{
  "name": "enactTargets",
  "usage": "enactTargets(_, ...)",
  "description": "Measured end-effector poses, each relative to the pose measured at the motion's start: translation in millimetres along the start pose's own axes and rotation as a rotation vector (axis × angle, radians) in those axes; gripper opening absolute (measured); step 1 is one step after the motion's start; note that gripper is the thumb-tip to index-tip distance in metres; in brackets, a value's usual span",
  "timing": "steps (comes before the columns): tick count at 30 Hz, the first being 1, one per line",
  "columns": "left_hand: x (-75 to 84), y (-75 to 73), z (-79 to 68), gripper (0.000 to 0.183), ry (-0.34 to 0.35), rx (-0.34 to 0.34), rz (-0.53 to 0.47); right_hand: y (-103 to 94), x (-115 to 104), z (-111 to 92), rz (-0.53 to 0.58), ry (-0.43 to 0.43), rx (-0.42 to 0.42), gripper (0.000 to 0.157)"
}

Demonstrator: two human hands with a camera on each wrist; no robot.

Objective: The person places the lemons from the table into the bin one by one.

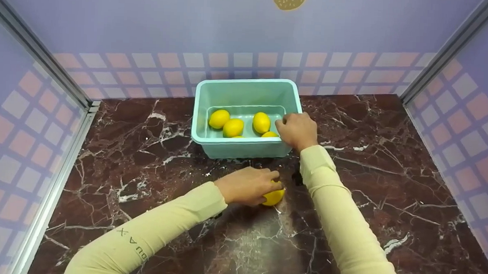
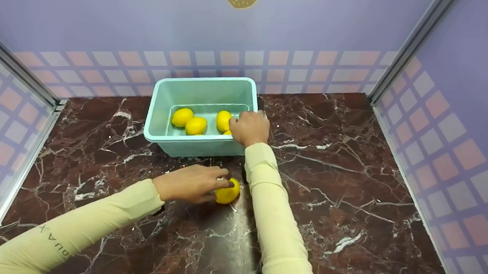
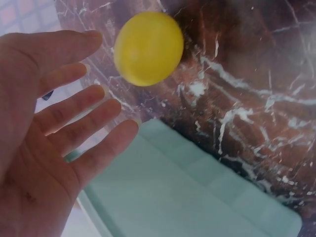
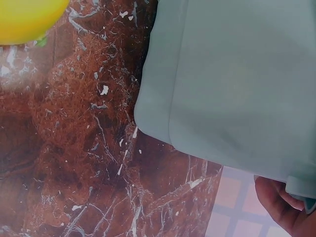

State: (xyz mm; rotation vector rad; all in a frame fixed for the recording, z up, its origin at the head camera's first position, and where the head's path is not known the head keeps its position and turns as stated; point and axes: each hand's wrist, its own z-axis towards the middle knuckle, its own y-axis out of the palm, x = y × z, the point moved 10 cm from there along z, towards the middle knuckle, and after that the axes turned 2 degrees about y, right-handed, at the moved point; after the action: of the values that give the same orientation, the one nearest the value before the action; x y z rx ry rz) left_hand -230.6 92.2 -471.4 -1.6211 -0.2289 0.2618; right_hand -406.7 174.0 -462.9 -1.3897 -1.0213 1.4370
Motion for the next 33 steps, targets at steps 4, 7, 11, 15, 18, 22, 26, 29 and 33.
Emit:
enactTargets(4, 1.7, 4.4, 0.3, 0.032, 0.001, 0.032, -0.036, 1.9, 1, 1, -0.006, 0.002, -0.015, 0.043)
enactTargets(7, 2.5, 6.8, 2.7, 0.031, 0.001, 0.042, -0.047, 2.4, 2, 1, -0.01, 0.007, -0.02, 0.043)
enactTargets(11, 1.4, 11.6, 5.9, 0.031, -0.021, 0.043, -0.059, 2.8, 3, 1, -0.006, 0.01, -0.02, 0.043)
enactTargets(15, -1.2, 17.6, 7.6, 0.033, -0.057, 0.05, -0.079, 2.1, 2, 1, 0.002, 0.011, -0.014, 0.042)
enactTargets(18, -2.5, 22.2, 8.5, 0.039, -0.075, 0.05, -0.091, 1.0, 1, 1, 0.007, 0.013, -0.012, 0.042)
enactTargets(22, -3.8, 27.6, 10.6, 0.046, -0.09, 0.038, -0.116, 0.3, 1, 2, 0.004, 0.011, -0.014, 0.042)
enactTargets(26, -4.8, 31.7, 13.1, 0.048, -0.105, 0.035, -0.143, 0.5, 1, 2, 0.001, 0.012, -0.02, 0.043)
enactTargets(29, -4.9, 35.3, 14.9, 0.048, -0.113, 0.035, -0.148, 1.5, 2, 2, -0.001, 0.014, -0.023, 0.043)
enactTargets(33, -4.9, 39.5, 16.3, 0.048, -0.117, 0.04, -0.142, 2.5, 2, 2, -0.003, 0.014, -0.028, 0.043)
